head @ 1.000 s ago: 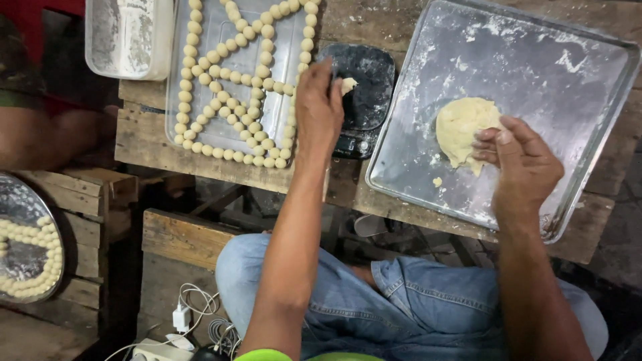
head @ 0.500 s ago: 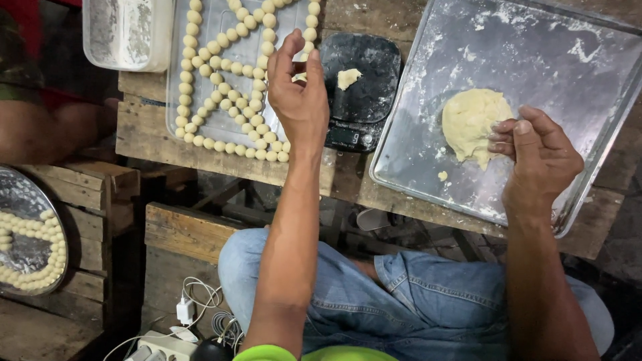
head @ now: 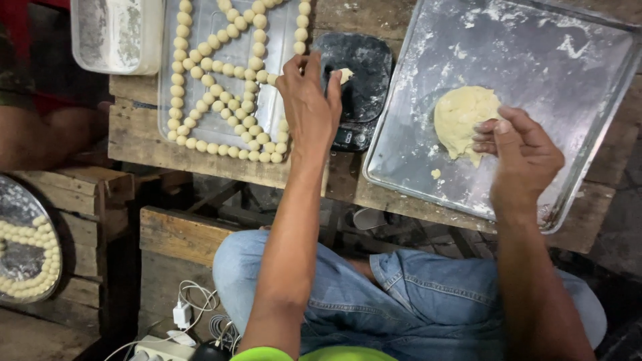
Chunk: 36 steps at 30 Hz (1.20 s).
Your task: The person tears small pieces of dough from a larger mass, weighs them on a digital scale, rolls them into uniform balls by hand, and arranges them in a geometric pattern on a metal tray. The process is repeated continuously throughout the clip.
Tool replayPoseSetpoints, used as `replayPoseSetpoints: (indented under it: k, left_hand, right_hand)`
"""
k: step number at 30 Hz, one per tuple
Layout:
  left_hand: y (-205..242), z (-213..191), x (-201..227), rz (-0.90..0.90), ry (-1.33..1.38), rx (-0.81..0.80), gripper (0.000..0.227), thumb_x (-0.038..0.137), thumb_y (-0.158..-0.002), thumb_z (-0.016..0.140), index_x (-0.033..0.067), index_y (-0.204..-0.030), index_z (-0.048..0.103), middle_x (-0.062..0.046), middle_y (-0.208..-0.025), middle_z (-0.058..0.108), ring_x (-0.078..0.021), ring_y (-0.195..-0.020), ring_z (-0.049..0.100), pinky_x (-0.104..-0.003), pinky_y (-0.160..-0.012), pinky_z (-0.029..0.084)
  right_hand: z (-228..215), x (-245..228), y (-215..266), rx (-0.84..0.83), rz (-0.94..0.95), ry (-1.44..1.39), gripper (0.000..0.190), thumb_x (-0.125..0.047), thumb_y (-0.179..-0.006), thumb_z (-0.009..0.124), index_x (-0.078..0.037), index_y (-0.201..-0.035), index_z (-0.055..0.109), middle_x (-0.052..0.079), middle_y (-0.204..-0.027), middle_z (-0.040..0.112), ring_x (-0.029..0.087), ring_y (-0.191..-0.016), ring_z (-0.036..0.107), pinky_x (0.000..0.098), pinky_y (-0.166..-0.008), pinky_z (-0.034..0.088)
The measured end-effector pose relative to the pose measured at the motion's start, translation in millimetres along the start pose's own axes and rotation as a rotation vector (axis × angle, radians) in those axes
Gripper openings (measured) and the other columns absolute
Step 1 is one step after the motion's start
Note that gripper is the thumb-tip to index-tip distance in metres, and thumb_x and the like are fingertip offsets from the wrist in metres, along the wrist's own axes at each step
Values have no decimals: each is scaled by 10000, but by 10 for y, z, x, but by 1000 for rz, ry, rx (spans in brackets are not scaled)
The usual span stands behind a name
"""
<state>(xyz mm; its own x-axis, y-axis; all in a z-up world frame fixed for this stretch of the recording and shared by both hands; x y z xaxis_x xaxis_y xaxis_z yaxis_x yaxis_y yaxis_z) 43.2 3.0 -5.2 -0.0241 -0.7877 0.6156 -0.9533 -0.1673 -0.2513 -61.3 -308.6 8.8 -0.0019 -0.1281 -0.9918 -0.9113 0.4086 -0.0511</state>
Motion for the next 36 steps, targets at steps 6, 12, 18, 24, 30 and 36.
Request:
replayPoseSetpoints:
  k: [6,12,18,24,30,36]
  left_hand:
    - [87,138,41,221,-115,-1,225,128,-963,755,74,-1171,688,-155,-1181,503,-363,-971,463,-524,-692,464]
    - [143,194,290,196,88,-92,138,104,-956,731,87,-1038,622,-61,-850,561,-313,-805,652,-459,-806,517]
    - [474,391,953,104,676,-486,143,118,-868,784,143,-1006,755,-103,-932,744,-342,-885,748,-433,-788,595]
    - [532,582,1022,20,785,-572,229,201,-870,802,98,-1068,753,-174,-893,748,-359,-832,753,-447,-732,599]
    - [707,650,934,-288,821,-608,131,212,-917,779,113,-990,824,-112,-846,783,-137,-786,684,-346,-709,552]
    - [840,703,1034,-310,936,-723,228,253,-951,762,97,-1105,822,-63,-998,805,-127,-965,699,-316,-881,550]
  right_hand:
    - [82,-79,66,-65,2,102,189,43,-1144,596,41,-1321,660,214,-1055,732,271,-886,755,303,-705,678]
    - [181,83,125,-184,-28,-43,276,31,-1057,645,103,-1322,636,268,-1031,722,228,-864,730,321,-719,636]
    - [308,77,132,-214,-10,-69,348,23,-939,748,66,-1278,684,211,-1218,688,207,-926,707,344,-767,650]
    - [62,612,-65,-118,191,91,259,-131,-942,831,11,-1146,758,170,-936,751,235,-784,748,371,-687,621]
    - [206,499,79,-136,333,-275,153,1,-871,800,70,-1004,766,156,-899,738,188,-668,663,359,-601,620]
    - [134,508,82,-46,255,-253,318,51,-828,815,71,-1115,680,98,-886,631,164,-666,677,299,-565,631]
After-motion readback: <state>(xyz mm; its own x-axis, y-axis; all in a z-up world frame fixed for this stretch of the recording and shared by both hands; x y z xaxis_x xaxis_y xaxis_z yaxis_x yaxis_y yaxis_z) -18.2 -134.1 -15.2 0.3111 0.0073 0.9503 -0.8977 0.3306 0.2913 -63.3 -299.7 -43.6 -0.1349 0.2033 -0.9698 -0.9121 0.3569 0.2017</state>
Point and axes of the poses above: each hand's wrist, its own y-axis away from the middle knuckle, its own z-axis out of the palm, x = y × z, the point moved 5 cm from there along -y, towards the middle knuckle
